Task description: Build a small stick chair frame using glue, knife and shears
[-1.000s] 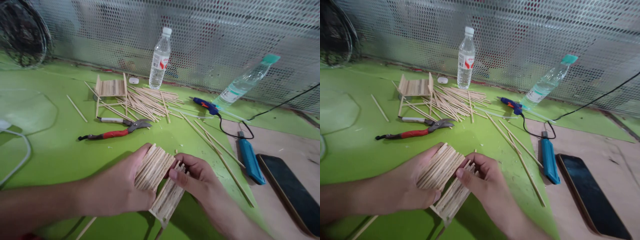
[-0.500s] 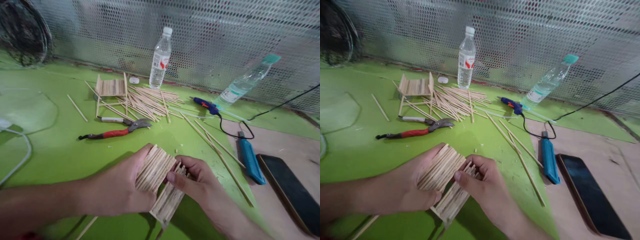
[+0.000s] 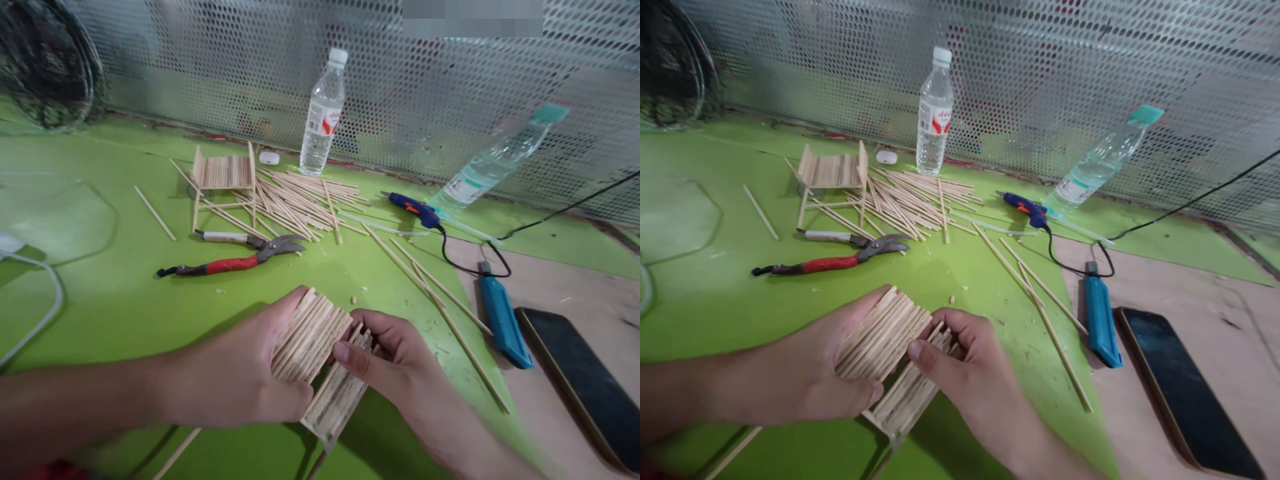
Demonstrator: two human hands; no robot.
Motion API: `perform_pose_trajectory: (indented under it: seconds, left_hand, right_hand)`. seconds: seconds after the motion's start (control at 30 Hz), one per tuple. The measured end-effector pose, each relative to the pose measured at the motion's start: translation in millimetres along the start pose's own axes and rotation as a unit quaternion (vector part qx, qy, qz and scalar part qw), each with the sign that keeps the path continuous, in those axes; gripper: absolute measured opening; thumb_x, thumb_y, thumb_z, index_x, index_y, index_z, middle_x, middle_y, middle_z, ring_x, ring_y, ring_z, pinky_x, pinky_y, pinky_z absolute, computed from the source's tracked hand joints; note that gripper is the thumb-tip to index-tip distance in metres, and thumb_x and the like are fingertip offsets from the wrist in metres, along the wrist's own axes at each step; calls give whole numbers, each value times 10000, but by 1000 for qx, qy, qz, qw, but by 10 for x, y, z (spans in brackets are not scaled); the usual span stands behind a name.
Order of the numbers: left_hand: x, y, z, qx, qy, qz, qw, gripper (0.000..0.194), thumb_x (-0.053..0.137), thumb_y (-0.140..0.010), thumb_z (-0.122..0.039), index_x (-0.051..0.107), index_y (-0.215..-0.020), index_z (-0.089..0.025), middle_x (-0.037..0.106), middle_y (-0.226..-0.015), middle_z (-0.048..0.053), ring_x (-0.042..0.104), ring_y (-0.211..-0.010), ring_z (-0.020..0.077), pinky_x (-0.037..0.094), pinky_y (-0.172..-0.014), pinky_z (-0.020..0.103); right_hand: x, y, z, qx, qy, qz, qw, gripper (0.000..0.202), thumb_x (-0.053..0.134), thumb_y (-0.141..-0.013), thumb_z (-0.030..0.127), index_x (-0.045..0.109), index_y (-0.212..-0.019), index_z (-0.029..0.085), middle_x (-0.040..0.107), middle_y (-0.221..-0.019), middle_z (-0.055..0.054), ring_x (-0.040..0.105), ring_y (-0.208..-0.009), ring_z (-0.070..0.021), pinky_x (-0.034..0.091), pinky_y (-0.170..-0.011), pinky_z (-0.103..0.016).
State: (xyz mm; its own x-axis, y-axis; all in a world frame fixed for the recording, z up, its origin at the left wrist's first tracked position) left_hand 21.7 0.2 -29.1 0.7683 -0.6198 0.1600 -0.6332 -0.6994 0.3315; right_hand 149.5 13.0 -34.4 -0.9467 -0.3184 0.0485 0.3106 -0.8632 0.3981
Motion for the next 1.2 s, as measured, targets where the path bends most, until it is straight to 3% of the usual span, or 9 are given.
perform_pose_trajectory:
  seconds: [0.17,0.37,0.57,0.73,0.83,1.03,1.2]
  left_hand:
    - [-3,-19,69,-31,21,6,999,894,759,-834,-250,289,-1594,-245,692,-979,22,676,-868,210,576,-862,365]
    - [-8,-25,105,-43,28,3,999,1044,791,-808,-232,167,-1645,-261,718,-1131,66,694,-941,229,580,-863,366]
    - [20,-30,58,-30,16,19,999,830,763,-840,-221,348,-1558,-231,711,-1074,49,699,-985,239,585,-846,345]
    - [-28,-21,131,-54,7,0,999,949,775,-850,-252,200,-1605,-240,718,-1123,62,689,-1101,285,571,-964,421]
    - [-30,-20,160,-63,7,1,998,932,757,-864,-240,178,-1594,-252,712,-1192,83,689,-1096,286,584,-914,412]
    - [12,-51,-1,-22,2,13,1000,609,716,-862,-182,450,-1408,-225,699,-1074,36,685,-969,226,591,-884,375]
    - [43,-67,-60,-21,12,22,999,660,732,-831,-168,455,-1428,-214,693,-1049,42,679,-929,218,597,-870,375]
  right_hand:
    - [23,-6,4,5,-6,0,1000,352,877,-742,456,677,-796,171,594,-725,6,482,-675,-135,365,-610,-265]
    - [30,-13,-10,2,-18,5,1000,325,871,-756,435,675,-804,181,564,-733,20,511,-701,-146,386,-635,-274]
    - [43,-9,-1,7,-43,13,999,312,881,-754,408,684,-816,175,578,-736,20,549,-729,-156,421,-656,-274]
    - [53,-16,-4,7,-41,11,999,307,876,-763,409,684,-813,175,568,-720,26,515,-694,-142,400,-638,-275]
    - [55,-19,-5,3,-44,12,999,305,869,-773,414,682,-811,176,563,-716,30,502,-685,-137,399,-643,-278]
    - [45,-17,1,-3,-36,13,999,314,861,-787,426,668,-802,179,566,-722,29,504,-694,-139,399,-649,-277]
    - [65,-13,22,-4,-41,18,999,319,853,-803,432,655,-808,183,574,-741,23,518,-717,-145,414,-676,-284]
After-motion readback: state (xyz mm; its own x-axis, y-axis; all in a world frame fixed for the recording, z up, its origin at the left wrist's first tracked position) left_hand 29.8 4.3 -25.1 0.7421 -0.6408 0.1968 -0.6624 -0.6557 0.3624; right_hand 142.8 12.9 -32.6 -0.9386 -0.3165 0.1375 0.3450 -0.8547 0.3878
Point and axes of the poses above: each hand's wrist, its own y-axis away from the middle knuckle, its own x-axis out of the palm, z = x × y, the point moved 10 cm from there along -y, towards the middle knuckle
